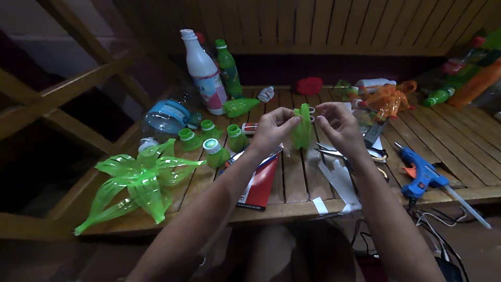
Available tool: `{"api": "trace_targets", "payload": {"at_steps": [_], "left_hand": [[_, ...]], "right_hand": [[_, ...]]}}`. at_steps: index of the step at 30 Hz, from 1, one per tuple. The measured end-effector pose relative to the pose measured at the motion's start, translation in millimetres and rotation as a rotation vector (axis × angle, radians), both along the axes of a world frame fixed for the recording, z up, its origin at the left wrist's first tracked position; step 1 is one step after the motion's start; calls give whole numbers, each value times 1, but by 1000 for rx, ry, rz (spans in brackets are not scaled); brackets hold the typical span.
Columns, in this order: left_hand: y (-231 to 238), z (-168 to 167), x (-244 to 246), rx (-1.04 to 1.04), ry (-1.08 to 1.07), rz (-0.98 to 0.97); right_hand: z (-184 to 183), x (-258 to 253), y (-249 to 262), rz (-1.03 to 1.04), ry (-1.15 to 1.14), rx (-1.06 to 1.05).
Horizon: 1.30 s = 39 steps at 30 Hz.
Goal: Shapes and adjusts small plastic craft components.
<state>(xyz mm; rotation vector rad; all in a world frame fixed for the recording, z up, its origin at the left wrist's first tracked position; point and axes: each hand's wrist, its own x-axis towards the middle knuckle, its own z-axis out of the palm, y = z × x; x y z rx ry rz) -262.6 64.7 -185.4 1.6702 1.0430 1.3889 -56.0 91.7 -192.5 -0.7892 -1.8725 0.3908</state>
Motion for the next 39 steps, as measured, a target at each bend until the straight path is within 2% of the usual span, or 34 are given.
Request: {"api": "trace_targets", "payload": {"at_steps": [5,15,39], "left_hand": [[1,2,-1,-13,-53,0],[5,1,-6,-22,-176,-103],[1,4,-3,-12,-134,-101]], "right_hand": [[-1,-2,0,21,-41,-43],[-4,-4,2,143,37,-142],[-2,-9,-2,268,155,-287]]}}
